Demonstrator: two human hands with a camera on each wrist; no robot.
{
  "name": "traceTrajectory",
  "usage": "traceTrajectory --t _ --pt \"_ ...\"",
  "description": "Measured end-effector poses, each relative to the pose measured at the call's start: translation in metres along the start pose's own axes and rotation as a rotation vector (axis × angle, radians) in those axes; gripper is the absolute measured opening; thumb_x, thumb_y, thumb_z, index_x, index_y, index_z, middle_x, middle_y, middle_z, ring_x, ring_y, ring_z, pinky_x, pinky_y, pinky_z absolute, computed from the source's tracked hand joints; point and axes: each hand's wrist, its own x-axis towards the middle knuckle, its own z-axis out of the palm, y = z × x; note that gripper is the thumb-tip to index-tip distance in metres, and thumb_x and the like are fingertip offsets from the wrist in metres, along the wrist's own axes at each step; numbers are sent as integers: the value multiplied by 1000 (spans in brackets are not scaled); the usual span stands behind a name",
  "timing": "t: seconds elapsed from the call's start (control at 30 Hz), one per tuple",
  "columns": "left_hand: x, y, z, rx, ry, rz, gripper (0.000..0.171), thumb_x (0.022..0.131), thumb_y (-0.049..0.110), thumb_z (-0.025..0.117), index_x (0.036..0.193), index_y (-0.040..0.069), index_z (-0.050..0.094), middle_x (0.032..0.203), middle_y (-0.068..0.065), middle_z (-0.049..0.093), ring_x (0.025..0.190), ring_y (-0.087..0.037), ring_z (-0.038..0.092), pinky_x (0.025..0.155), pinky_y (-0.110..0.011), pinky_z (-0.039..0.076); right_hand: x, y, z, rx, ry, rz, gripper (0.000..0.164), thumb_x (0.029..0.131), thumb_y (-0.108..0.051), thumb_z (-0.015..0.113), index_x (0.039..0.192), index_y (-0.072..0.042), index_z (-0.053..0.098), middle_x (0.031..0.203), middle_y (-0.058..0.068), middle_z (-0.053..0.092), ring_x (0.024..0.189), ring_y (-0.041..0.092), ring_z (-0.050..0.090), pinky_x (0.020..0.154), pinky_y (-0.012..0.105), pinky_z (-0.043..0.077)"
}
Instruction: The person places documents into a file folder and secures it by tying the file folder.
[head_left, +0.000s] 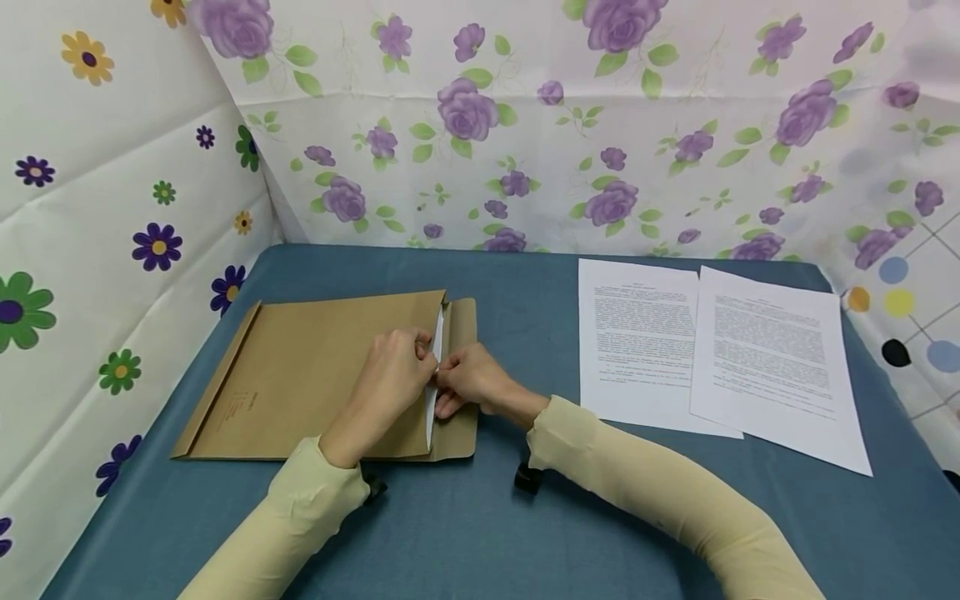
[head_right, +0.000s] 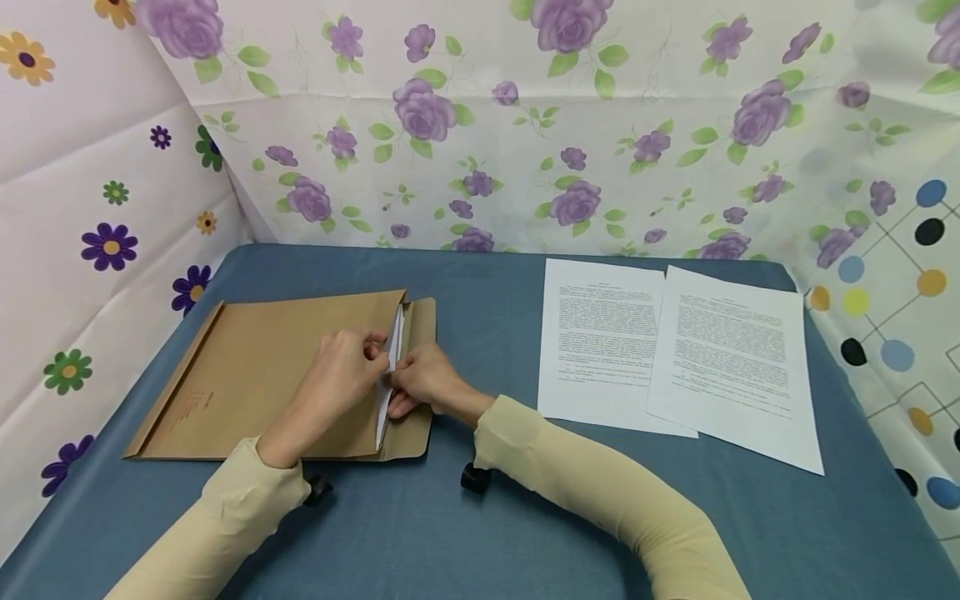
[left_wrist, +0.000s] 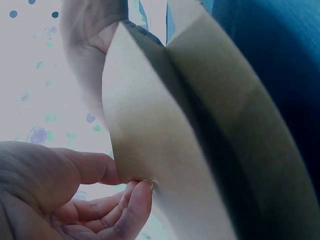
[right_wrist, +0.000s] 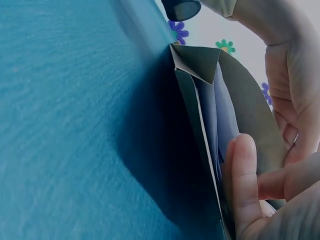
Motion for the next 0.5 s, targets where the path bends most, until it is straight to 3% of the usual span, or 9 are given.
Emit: traceTrajectory --t 0.5 --pt "0 -1 1 0 -6 -18 30 90 -3 60 117 -8 71 88 -14 70 59 -16 58 52 -28 45 2 -1 3 2 -1 -24 23 105 1 52 98 11 71 67 19 67 50 17 66 55 33 59"
